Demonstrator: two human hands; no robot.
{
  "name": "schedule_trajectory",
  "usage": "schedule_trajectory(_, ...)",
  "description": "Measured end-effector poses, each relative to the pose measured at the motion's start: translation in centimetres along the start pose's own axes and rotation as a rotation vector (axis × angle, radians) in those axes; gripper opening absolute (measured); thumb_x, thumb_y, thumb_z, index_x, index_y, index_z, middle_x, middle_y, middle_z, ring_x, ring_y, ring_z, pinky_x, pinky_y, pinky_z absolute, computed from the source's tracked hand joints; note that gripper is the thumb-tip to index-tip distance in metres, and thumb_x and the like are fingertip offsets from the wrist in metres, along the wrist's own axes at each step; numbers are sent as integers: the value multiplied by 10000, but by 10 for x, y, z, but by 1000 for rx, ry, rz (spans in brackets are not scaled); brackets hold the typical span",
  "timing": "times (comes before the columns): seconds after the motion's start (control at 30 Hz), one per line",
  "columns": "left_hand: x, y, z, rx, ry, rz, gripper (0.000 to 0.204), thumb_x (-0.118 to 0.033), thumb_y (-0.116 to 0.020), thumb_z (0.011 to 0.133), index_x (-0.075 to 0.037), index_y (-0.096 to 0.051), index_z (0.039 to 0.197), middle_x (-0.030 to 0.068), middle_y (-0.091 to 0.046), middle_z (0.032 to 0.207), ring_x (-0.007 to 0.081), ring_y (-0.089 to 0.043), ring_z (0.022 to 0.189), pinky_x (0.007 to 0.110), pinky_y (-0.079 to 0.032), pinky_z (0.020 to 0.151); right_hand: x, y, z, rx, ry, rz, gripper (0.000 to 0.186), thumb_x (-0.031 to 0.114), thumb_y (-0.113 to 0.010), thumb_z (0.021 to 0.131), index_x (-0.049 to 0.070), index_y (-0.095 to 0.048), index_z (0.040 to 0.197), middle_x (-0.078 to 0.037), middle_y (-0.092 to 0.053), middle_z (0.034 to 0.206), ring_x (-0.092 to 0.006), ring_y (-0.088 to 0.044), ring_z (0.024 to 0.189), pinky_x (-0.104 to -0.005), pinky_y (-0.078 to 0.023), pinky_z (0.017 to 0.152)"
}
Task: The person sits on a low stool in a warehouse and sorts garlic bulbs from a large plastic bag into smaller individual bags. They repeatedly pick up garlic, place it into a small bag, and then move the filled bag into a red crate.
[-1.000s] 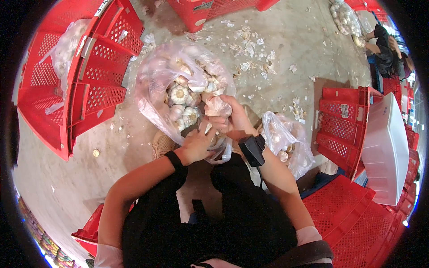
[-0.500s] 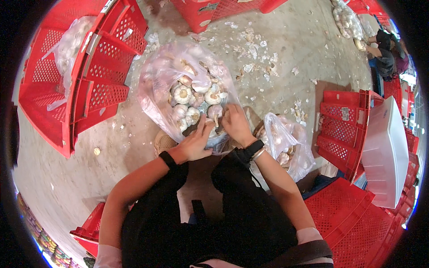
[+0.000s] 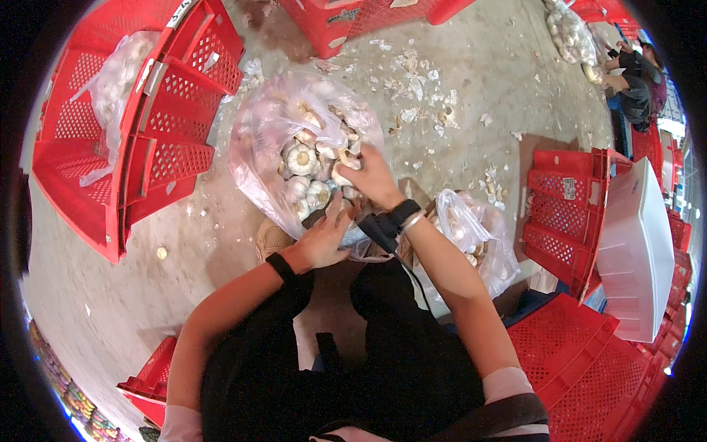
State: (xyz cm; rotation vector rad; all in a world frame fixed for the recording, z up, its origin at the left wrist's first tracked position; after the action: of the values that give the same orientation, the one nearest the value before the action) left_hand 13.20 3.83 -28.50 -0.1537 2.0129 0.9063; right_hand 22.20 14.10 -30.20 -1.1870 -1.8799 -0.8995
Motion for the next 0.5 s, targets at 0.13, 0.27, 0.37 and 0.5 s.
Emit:
schedule_trajectory(0.13, -3, 6, -7, -36, 0, 15, 738, -185, -692, 694, -12, -295, 1292, 308, -177, 1345, 481, -470, 1067, 445, -424, 920, 8, -40, -29, 304, -307, 906, 348, 296, -411, 938, 14, -544, 1092, -103, -604, 941, -125, -554, 651, -275, -457, 620)
schedule_trajectory(0.27, -7, 5, -6, -96, -102, -10, 652, -179, -692, 688, -34, -388, 1246, 222, -351, 1231, 417, -466, 1056, 414, -414, 917, 45, -53, -61, 491, -283, 1320, 456, 392, -385, 938, 9, -528, 1139, -128, -601, 999, -118, -514, 643, -250, -445, 638)
schedule_trajectory(0.37, -13, 10, -3, -111, -137, -9, 533, -185, -687, 687, -60, -490, 1166, 172, -431, 1172, 382, -461, 1065, 397, -402, 927, 35, -52, -66, 395, -276, 1263, 442, 411, -441, 918, 11, -534, 1081, -127, -584, 954, -100, -460, 586, -228, -397, 587)
schedule_trajectory(0.5, -10, 4, -2, -138, -151, -27, 404, -210, -672, 698, -95, -582, 1074, 125, -478, 1143, 346, -456, 1076, 385, -397, 929, 38, -55, -70, 598, -237, 1407, 392, 376, -469, 908, 12, -533, 1038, -128, -581, 945, -149, -512, 672, -263, -408, 664)
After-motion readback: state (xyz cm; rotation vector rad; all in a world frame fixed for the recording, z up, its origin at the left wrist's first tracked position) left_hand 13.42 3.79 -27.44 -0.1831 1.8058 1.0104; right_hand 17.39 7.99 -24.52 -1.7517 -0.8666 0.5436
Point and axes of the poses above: each hand's wrist, its own z-axis towards the middle knuckle, its own y-axis out of the back of the hand, x = y × z, the point moved 8 cm from there along z, towards the middle knuckle
